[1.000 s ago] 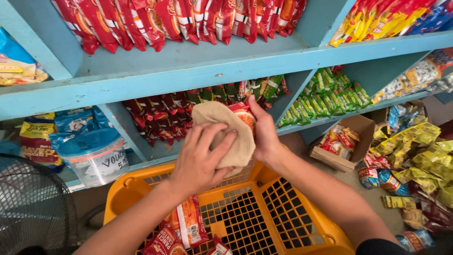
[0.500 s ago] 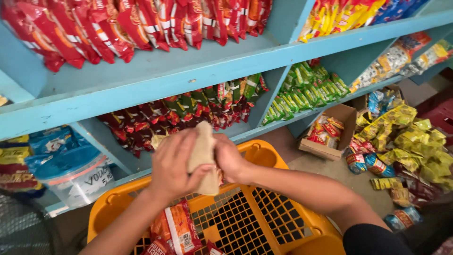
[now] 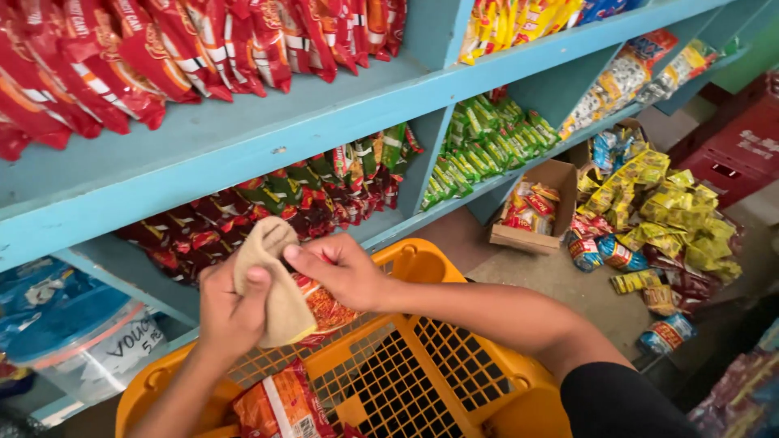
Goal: The person is wiping down individual packets of instant noodles with a cloth and placing them into a yellow basket.
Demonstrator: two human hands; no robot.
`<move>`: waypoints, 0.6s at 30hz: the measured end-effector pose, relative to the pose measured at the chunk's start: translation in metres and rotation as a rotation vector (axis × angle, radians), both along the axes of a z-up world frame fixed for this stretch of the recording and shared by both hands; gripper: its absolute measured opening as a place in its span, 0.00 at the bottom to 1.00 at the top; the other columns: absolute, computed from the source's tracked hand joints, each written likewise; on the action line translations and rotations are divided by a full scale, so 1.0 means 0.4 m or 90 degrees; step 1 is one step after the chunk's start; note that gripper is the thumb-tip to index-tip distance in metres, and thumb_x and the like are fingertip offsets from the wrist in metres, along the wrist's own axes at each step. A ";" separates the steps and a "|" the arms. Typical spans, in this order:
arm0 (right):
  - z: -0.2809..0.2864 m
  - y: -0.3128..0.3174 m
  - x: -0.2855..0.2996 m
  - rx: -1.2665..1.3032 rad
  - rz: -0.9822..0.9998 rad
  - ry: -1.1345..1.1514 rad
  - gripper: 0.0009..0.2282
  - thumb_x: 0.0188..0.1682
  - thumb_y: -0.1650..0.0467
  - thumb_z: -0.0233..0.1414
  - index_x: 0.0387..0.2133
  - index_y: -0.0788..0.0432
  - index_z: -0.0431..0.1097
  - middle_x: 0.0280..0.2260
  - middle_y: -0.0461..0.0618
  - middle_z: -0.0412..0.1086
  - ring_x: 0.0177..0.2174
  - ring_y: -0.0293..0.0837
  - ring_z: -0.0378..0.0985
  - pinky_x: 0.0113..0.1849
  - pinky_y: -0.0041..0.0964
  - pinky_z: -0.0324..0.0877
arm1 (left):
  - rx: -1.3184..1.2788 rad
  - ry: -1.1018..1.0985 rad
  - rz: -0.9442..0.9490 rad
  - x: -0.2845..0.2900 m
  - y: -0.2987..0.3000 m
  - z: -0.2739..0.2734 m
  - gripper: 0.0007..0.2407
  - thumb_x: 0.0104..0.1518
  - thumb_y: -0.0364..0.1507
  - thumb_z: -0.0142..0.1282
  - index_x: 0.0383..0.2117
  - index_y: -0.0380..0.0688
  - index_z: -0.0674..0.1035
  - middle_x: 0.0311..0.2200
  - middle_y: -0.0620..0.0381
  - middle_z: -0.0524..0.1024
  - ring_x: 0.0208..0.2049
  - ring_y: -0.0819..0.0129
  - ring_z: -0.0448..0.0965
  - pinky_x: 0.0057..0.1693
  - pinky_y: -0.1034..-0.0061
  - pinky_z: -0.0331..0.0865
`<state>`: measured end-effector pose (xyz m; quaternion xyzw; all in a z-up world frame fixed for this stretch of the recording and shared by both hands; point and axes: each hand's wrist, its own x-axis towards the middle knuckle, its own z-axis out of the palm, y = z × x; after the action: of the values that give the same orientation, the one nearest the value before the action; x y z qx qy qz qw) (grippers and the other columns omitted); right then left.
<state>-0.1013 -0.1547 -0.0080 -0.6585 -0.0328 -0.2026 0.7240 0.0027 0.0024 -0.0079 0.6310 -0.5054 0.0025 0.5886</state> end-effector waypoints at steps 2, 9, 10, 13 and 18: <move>0.045 -0.010 -0.018 -0.145 0.021 0.010 0.17 0.59 0.67 0.47 0.18 0.57 0.63 0.17 0.36 0.59 0.18 0.28 0.54 0.21 0.25 0.55 | 0.061 0.014 0.045 0.024 0.005 -0.041 0.15 0.60 0.34 0.45 0.34 0.31 0.80 0.11 0.57 0.74 0.09 0.72 0.66 0.18 0.76 0.60; 0.077 -0.048 -0.004 -0.363 -0.104 -0.218 0.14 0.52 0.75 0.52 0.17 0.57 0.60 0.14 0.41 0.61 0.14 0.34 0.57 0.19 0.28 0.55 | 0.094 -0.073 0.026 -0.070 -0.030 0.028 0.15 0.50 0.30 0.63 0.40 0.31 0.77 0.22 0.49 0.80 0.16 0.65 0.74 0.25 0.72 0.69; 0.081 -0.051 -0.006 -0.354 -0.116 -0.240 0.14 0.53 0.74 0.52 0.17 0.58 0.61 0.14 0.42 0.61 0.14 0.35 0.57 0.18 0.29 0.55 | 0.100 -0.059 0.019 -0.074 -0.032 0.037 0.17 0.50 0.30 0.63 0.43 0.30 0.77 0.26 0.48 0.81 0.19 0.63 0.77 0.28 0.72 0.72; 0.064 -0.070 0.004 -0.320 -0.130 -0.259 0.15 0.55 0.70 0.50 0.17 0.57 0.63 0.14 0.40 0.59 0.14 0.33 0.54 0.18 0.29 0.52 | 0.138 -0.084 0.036 -0.055 -0.025 0.034 0.17 0.48 0.32 0.66 0.39 0.33 0.76 0.24 0.50 0.80 0.18 0.63 0.77 0.27 0.72 0.71; 0.053 -0.116 0.025 -0.197 -0.245 -0.242 0.16 0.57 0.69 0.51 0.16 0.57 0.68 0.11 0.41 0.56 0.19 0.31 0.56 0.23 0.29 0.56 | 0.143 -0.059 0.009 -0.003 -0.010 0.007 0.21 0.46 0.40 0.72 0.36 0.34 0.77 0.19 0.41 0.77 0.20 0.43 0.81 0.27 0.59 0.72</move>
<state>-0.0913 -0.2010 0.0132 -0.7050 -0.0728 -0.4483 0.5446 0.0014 -0.0014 -0.0049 0.6954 -0.5251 -0.0208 0.4901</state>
